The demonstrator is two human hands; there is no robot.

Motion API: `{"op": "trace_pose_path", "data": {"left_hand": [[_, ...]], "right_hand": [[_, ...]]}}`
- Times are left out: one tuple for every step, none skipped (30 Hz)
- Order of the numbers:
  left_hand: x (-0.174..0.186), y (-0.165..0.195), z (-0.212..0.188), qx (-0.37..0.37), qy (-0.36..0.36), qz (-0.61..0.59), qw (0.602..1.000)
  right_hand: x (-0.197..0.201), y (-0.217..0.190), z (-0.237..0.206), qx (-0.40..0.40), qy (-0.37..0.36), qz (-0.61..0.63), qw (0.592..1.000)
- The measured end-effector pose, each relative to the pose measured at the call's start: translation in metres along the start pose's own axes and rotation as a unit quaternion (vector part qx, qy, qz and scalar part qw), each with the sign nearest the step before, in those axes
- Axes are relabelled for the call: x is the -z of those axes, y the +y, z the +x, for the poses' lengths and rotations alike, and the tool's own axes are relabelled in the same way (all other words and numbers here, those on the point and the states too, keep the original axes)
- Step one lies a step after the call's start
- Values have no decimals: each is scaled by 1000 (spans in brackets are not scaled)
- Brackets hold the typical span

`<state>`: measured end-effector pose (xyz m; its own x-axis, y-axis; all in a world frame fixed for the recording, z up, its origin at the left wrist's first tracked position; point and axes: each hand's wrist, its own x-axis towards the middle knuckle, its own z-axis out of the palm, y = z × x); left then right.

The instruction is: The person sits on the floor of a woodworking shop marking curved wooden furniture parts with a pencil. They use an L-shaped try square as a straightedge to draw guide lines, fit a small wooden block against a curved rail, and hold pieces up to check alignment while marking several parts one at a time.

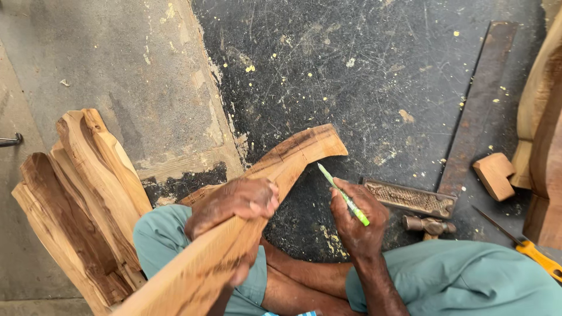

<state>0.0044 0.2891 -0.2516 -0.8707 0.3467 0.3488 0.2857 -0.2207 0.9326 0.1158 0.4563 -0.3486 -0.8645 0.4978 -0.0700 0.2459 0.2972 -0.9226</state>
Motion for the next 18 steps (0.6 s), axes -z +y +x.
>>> {"op": "trace_pose_path", "data": {"left_hand": [[2, 1, 6, -8, -29, -11, 999], [1, 4, 9, 6, -6, -7, 1000], [-1, 7, 10, 20, 18, -3, 1000], [-1, 8, 11, 34, 42, 1, 999], [0, 7, 12, 47, 29, -6, 998], [1, 6, 12, 59, 17, -12, 998], [4, 4, 12, 69, 4, -19, 997], [5, 1, 11, 60, 15, -17, 998], [6, -2, 9, 52, 25, -14, 998], [9, -5, 8, 42, 35, -13, 998], [13, -7, 8, 49, 3, 1, 999], [19, -6, 8, 57, -30, 15, 998], [24, -6, 9, 64, -64, 28, 996], [28, -3, 9, 103, -75, 42, 991], [30, 0, 9, 140, -86, 57, 985], [32, 3, 9, 177, -97, 71, 977], [31, 5, 8, 161, -86, 85, 979], [29, 6, 7, 144, -76, 99, 982]], "right_hand": [[-6, 2, 3, 41, 3, -18, 999], [-11, 4, 5, 38, -2, -14, 999], [-16, 5, 8, 34, -8, -9, 999], [-20, 7, 10, 30, -15, -6, 999], [-24, 8, 12, 33, -17, -16, 999], [-27, 9, 13, 36, -20, -26, 999], [-30, 9, 14, 41, -21, -35, 998], [-32, 10, 15, 35, -24, -41, 998], [-33, 11, 16, 29, -27, -47, 998], [-35, 12, 17, 24, -29, -53, 998], [-36, 13, 17, 5, -33, -45, 998], [-37, 14, 17, -15, -38, -37, 998], [-39, 15, 18, -34, -42, -29, 998], [-40, 16, 18, -31, -44, -30, 998], [-41, 16, 18, -28, -45, -31, 998], [-42, 17, 18, -25, -47, -32, 998], [-43, 17, 18, -22, -50, -36, 998], [-44, 18, 18, -20, -52, -39, 998]]}}
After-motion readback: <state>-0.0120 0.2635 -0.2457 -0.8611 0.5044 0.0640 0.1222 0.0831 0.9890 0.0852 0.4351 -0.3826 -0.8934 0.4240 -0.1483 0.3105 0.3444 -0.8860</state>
